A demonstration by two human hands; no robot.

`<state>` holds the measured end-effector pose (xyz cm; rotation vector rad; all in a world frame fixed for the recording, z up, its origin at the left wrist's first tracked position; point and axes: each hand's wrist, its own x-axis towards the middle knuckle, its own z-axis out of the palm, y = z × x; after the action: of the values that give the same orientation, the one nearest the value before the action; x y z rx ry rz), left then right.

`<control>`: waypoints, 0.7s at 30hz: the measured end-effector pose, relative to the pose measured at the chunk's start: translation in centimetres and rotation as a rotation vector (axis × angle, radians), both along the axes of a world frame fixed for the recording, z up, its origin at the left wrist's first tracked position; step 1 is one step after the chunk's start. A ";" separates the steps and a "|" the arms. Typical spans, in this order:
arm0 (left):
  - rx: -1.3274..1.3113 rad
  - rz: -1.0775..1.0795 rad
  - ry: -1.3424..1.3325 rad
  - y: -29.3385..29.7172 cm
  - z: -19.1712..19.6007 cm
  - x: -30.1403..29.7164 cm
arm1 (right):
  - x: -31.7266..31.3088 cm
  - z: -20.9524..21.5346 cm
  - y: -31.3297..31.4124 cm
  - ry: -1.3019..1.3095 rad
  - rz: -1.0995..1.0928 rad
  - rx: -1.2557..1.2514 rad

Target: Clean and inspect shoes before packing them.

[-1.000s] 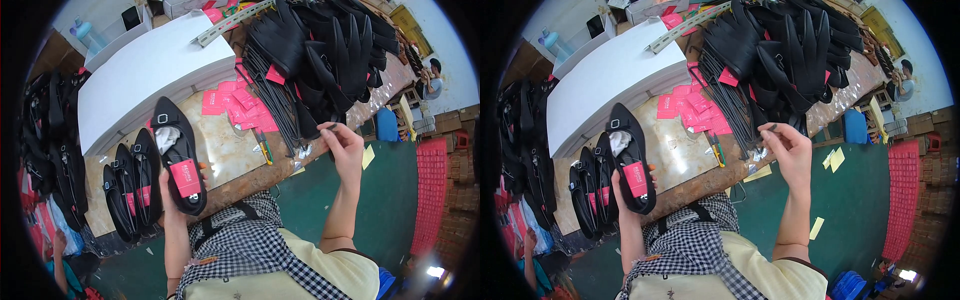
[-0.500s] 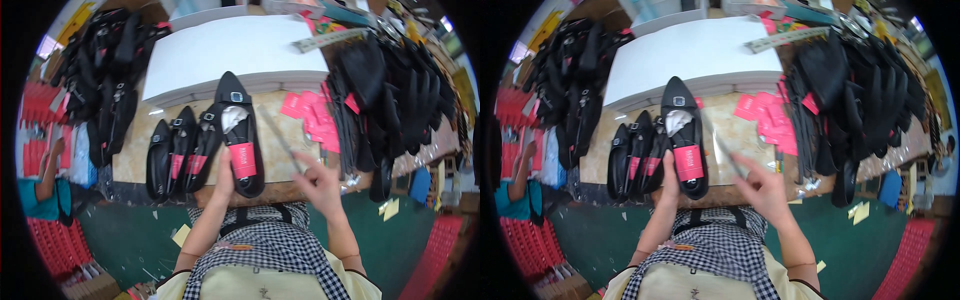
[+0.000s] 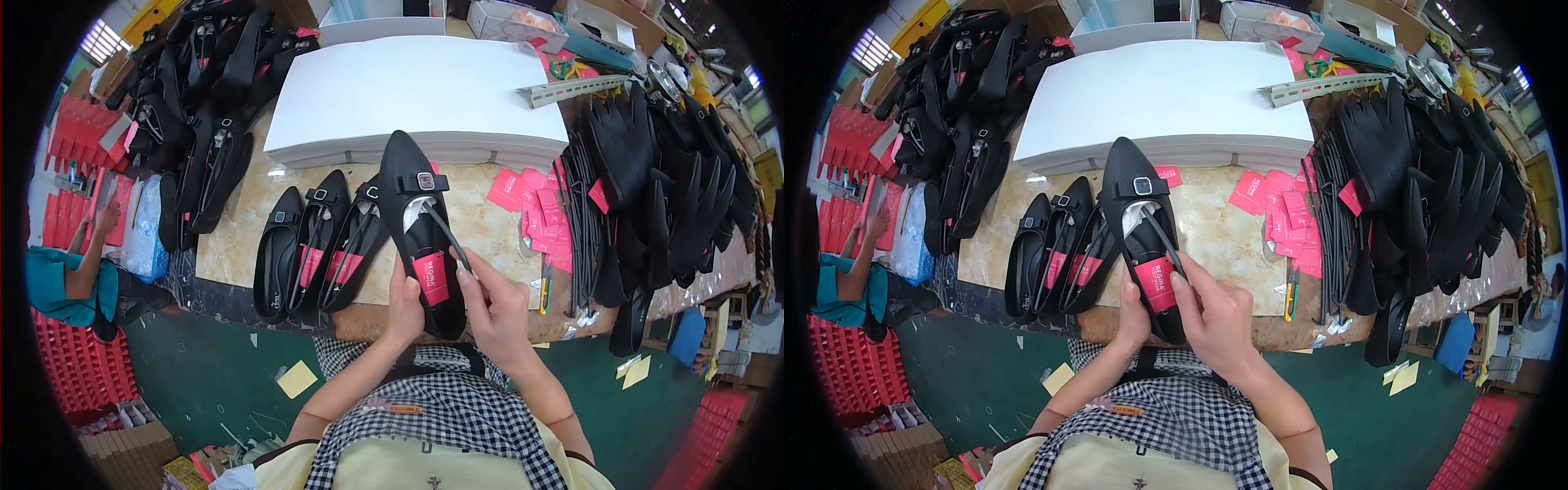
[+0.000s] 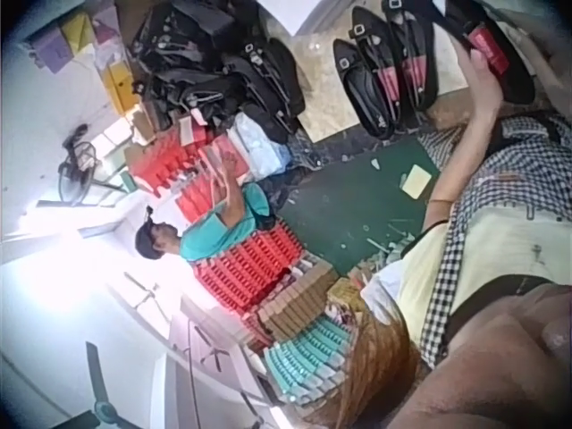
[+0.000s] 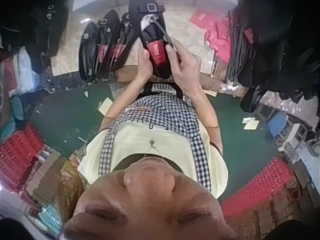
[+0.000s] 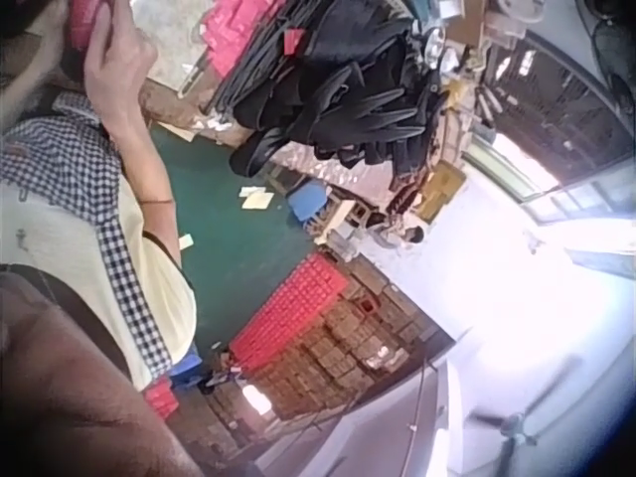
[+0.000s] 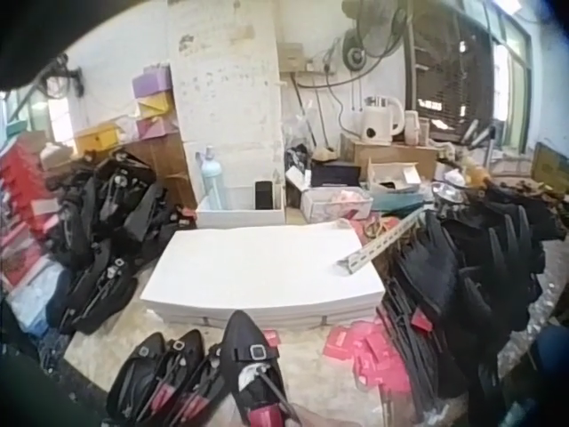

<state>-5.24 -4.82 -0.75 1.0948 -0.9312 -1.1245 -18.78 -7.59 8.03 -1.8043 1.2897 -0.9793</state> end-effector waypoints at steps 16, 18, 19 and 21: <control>0.185 -0.072 0.184 0.8 -3.4 -0.4 | -2.9 1.1 2.6 -0.106 0.105 0.424; 0.237 -0.006 0.216 0.1 -3.2 0.0 | -3.0 0.9 2.6 -0.058 0.128 0.396; 0.238 -0.010 0.219 0.2 -3.5 0.2 | -3.0 0.9 2.6 -0.012 0.158 0.365; 0.209 -0.043 0.236 0.5 -4.3 0.3 | -2.6 1.3 2.0 0.042 0.156 0.435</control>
<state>-4.96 -4.30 -5.05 1.0852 -0.6653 -1.3772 -21.33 -5.61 9.29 -1.5627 1.2511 -0.5275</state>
